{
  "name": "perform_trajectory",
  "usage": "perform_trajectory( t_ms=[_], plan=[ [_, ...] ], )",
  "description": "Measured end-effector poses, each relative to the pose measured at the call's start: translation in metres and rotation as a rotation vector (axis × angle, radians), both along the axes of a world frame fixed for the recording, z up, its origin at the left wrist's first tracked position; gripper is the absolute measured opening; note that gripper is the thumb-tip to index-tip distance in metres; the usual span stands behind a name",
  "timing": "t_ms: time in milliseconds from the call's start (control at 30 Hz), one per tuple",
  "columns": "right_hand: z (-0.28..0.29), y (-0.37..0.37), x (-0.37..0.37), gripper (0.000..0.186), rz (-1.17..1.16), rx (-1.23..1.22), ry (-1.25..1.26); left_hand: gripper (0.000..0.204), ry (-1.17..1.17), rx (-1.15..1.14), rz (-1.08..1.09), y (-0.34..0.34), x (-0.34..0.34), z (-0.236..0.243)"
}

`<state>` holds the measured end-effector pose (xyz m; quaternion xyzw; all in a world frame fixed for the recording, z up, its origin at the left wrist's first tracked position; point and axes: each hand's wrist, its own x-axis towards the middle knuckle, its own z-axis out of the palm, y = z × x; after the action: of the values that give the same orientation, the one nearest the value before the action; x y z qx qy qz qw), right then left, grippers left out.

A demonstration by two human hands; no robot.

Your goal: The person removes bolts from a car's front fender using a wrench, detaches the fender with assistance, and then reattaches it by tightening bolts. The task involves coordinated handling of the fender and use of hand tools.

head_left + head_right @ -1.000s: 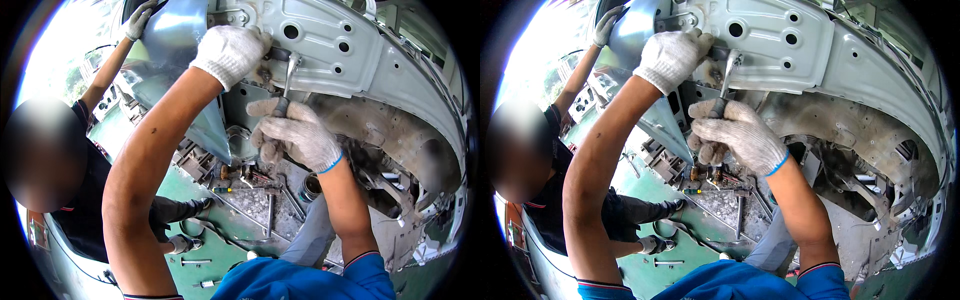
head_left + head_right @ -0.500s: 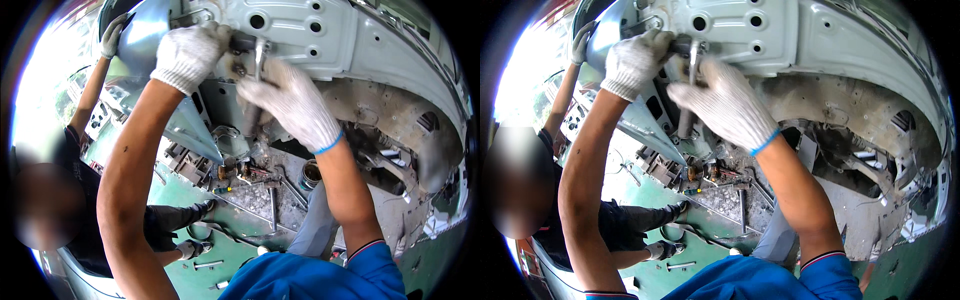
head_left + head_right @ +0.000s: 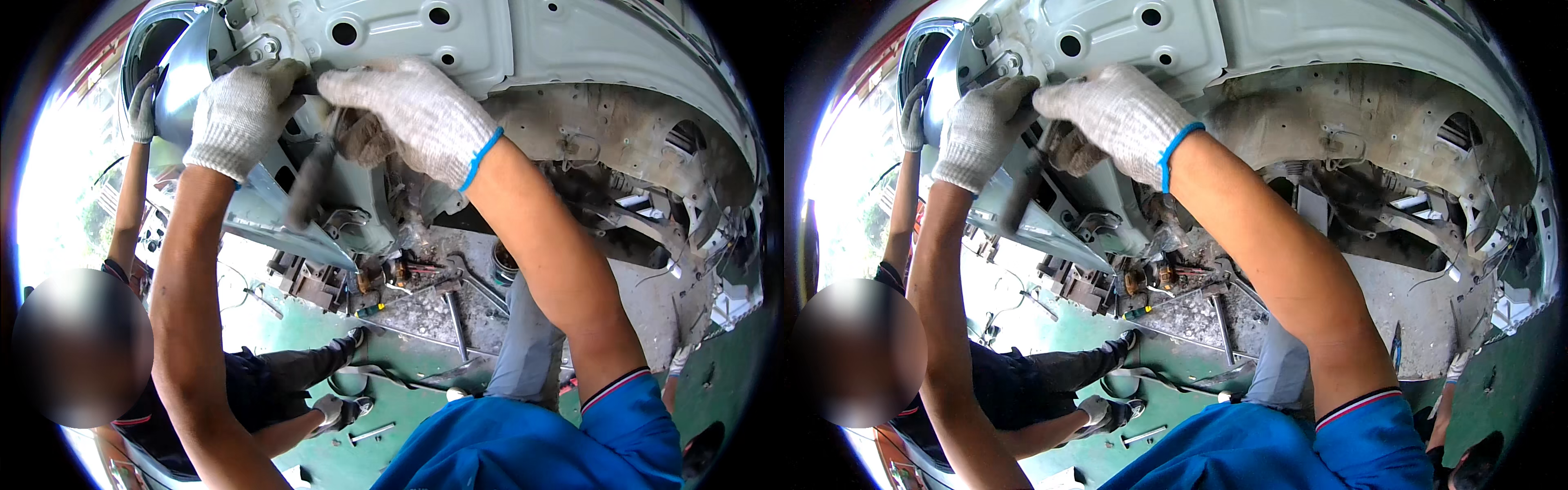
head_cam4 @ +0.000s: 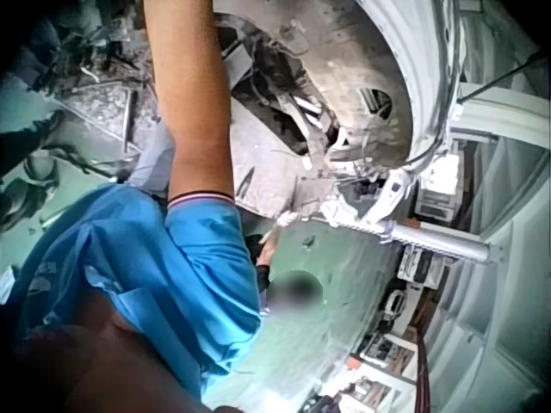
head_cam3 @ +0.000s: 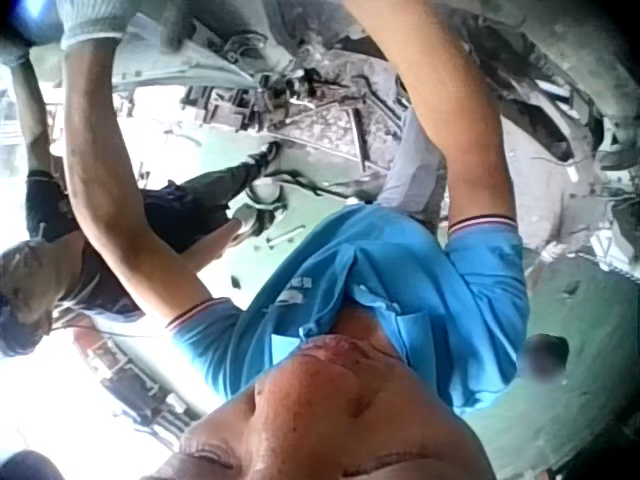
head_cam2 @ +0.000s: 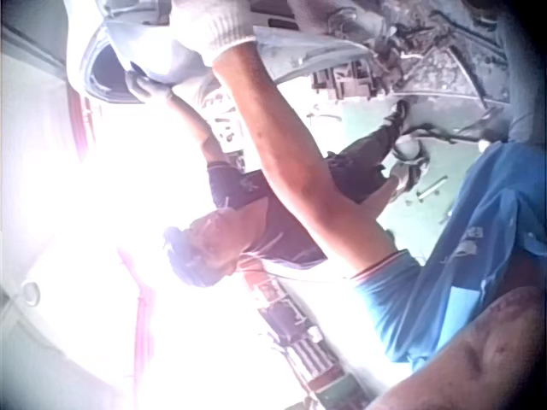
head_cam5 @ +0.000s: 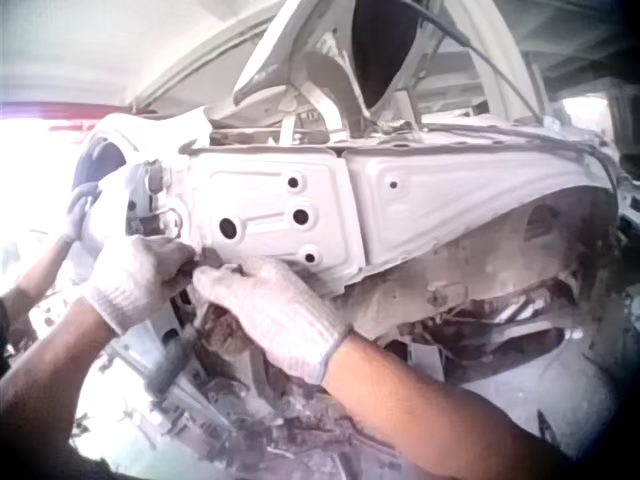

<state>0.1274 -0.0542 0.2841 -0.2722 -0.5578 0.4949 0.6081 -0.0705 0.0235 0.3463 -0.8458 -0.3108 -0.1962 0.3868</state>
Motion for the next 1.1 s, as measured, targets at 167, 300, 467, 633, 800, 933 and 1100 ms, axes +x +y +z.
perform_trajectory(
  t_ms=[167,300,467,633,800,933,1100],
  plan=[
    [-0.011,0.011,0.003,0.029,-0.92,0.509,-0.861,0.035,-0.059,-0.071,0.139,-0.003,0.025,-0.004],
    [-0.004,0.005,-0.003,0.03,-0.223,0.179,-0.27,0.036,0.102,-0.039,-0.007,-0.002,0.001,0.011],
    [-0.002,0.009,-0.004,0.033,-0.854,0.541,-0.723,0.031,-0.1,0.078,0.166,-0.008,0.023,-0.007],
    [-0.01,0.024,0.0,0.048,-0.8,0.55,-0.641,0.052,-0.238,-0.07,0.046,0.005,-0.002,0.002],
    [0.004,0.021,-0.013,0.044,-0.766,0.33,-0.543,0.046,0.022,0.287,0.133,-0.014,-0.008,0.025],
    [-0.002,0.029,-0.02,0.036,-0.869,0.466,-0.501,0.042,0.161,0.293,0.283,-0.009,-0.01,0.016],
    [-0.001,0.038,-0.022,0.036,-0.879,0.492,-0.485,0.026,0.194,0.323,0.369,0.004,-0.002,0.013]
  ],
)
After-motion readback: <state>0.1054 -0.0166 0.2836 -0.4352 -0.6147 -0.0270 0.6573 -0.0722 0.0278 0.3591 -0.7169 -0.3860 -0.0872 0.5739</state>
